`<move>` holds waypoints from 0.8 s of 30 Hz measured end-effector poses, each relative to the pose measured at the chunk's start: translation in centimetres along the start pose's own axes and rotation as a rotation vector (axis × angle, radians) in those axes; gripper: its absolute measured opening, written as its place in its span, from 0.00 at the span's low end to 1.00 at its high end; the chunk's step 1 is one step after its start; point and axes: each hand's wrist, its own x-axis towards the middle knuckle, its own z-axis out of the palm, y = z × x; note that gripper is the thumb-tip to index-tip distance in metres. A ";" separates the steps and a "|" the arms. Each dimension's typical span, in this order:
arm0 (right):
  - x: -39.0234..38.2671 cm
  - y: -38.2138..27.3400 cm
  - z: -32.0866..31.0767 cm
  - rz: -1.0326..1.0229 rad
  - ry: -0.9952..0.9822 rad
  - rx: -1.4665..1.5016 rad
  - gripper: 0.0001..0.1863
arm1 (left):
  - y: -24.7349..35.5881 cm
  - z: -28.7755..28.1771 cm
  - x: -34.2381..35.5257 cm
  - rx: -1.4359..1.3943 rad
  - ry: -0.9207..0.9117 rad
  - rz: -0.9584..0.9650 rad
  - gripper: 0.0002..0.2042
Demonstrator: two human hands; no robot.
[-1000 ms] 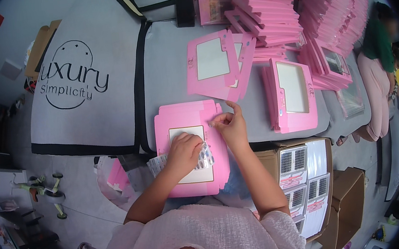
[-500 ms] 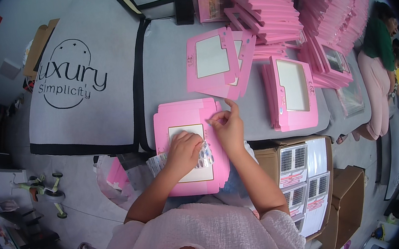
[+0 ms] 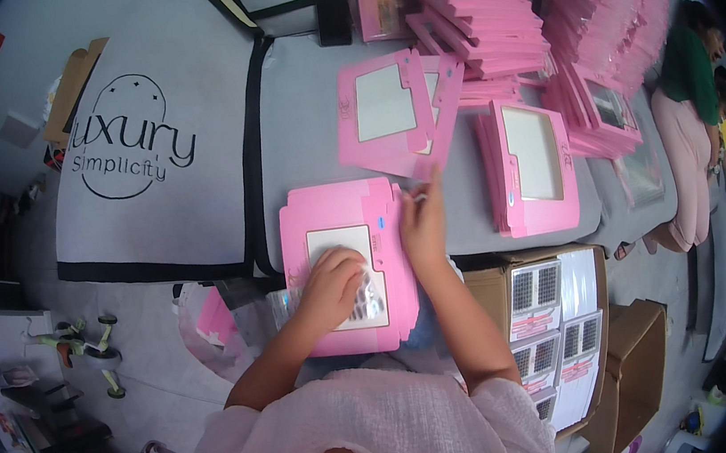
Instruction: The person applies stickers to the mirror centers of pink frames, first assembling the frames from flat components and then individually placing square holographic stickers onto each mirror surface.
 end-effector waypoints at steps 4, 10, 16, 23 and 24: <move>-3.9 0.3 -4.3 0.100 -0.121 -0.021 0.37 | -0.2 -1.3 -2.8 0.017 -0.165 0.049 0.06; -9.7 -4.8 -6.2 -0.036 -0.337 -0.204 0.44 | 1.8 0.6 -2.2 0.172 -0.305 0.138 0.08; -8.6 -5.6 -7.9 0.068 -0.112 -0.183 0.50 | 2.6 1.2 -1.5 0.029 -0.281 0.199 0.08; -1.0 -4.2 -8.2 0.148 -0.056 0.053 0.52 | 1.6 -2.6 -1.8 -0.122 -0.105 0.137 0.06; 1.0 -4.2 -8.0 0.109 -0.008 0.059 0.51 | 1.4 -2.9 -2.1 -0.128 -0.094 0.110 0.05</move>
